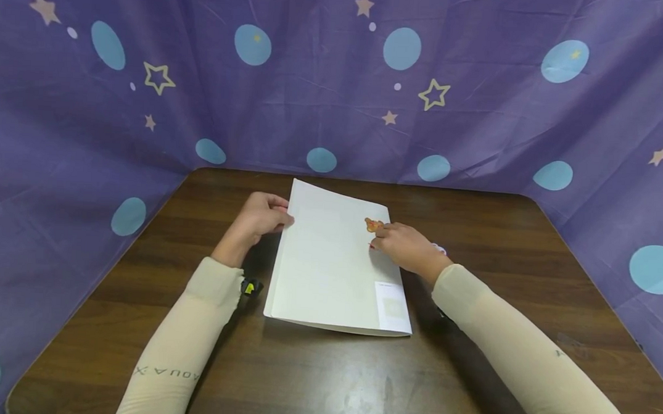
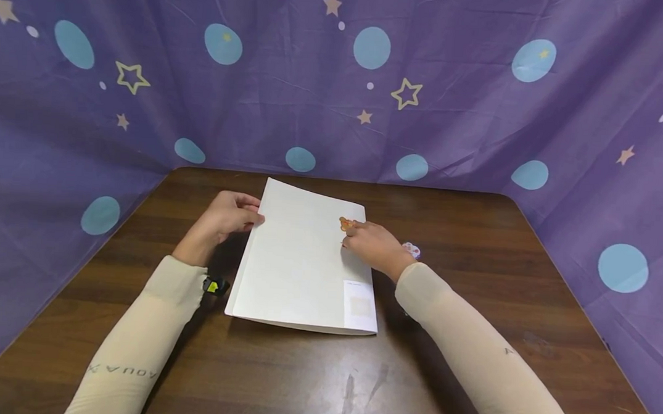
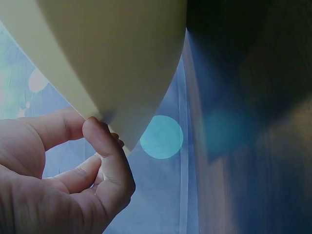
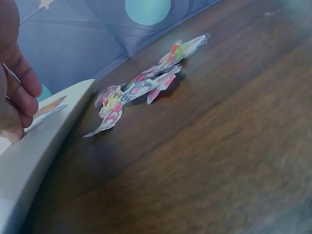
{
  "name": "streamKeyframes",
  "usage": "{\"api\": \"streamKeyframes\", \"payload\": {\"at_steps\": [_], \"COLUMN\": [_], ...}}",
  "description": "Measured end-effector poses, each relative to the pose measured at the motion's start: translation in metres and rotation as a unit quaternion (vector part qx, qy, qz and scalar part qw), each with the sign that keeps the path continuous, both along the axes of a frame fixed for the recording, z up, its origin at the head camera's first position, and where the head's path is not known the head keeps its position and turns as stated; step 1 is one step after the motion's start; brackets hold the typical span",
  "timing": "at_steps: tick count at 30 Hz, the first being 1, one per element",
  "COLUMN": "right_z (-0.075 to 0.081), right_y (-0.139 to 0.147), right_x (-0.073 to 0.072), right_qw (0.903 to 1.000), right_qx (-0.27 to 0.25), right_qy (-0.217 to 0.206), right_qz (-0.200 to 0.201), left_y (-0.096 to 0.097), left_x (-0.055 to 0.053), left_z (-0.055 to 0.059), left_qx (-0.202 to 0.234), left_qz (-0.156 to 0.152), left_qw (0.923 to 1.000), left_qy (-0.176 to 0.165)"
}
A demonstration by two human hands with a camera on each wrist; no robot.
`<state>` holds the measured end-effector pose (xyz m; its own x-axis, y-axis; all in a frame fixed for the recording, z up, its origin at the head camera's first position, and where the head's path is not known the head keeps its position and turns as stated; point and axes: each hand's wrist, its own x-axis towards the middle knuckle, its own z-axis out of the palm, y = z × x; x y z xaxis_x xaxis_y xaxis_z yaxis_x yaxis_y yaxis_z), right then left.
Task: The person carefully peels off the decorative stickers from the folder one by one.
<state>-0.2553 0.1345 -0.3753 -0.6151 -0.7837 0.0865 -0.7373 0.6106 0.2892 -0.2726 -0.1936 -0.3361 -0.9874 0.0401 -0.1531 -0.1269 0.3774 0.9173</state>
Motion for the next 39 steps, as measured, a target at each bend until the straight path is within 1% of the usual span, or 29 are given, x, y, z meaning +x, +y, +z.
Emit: {"api": "streamKeyframes", "payload": {"at_steps": [8, 15, 19, 24, 27, 31, 33, 39], "right_z": [-0.004, -0.002, 0.0, -0.001, -0.002, -0.004, -0.005, -0.005], "right_y": [0.002, 0.0, 0.001, 0.004, 0.006, 0.01, 0.013, 0.023], "right_x": [-0.005, -0.002, -0.002, -0.004, -0.005, -0.006, -0.006, -0.009], "right_qw": [0.9993, 0.999, 0.9991, 0.9993, 0.9975, 0.9891, 0.9866, 0.9837], "right_qx": [0.005, 0.019, 0.01, -0.021, -0.069, -0.138, -0.151, -0.162], "right_qy": [0.024, 0.033, 0.031, 0.02, -0.005, -0.048, -0.058, -0.059], "right_qz": [0.027, 0.025, 0.025, 0.026, 0.014, -0.013, -0.022, -0.051], "left_y": [0.001, 0.0, 0.0, 0.0, 0.0, 0.0, 0.0, -0.001], "left_x": [0.001, 0.001, -0.001, -0.001, 0.0, 0.001, 0.0, -0.002], "left_z": [0.001, 0.0, -0.001, -0.001, -0.001, -0.001, -0.002, -0.003], "left_qx": [0.004, 0.002, 0.002, -0.001, -0.003, -0.001, 0.0, 0.003], "left_qz": [-0.002, -0.005, -0.006, -0.001, 0.002, 0.003, 0.002, 0.004], "left_qw": [1.0, 1.0, 1.0, 1.0, 1.0, 1.0, 1.0, 1.0], "left_qy": [0.003, 0.002, 0.004, 0.002, 0.0, 0.002, 0.004, 0.001]}}
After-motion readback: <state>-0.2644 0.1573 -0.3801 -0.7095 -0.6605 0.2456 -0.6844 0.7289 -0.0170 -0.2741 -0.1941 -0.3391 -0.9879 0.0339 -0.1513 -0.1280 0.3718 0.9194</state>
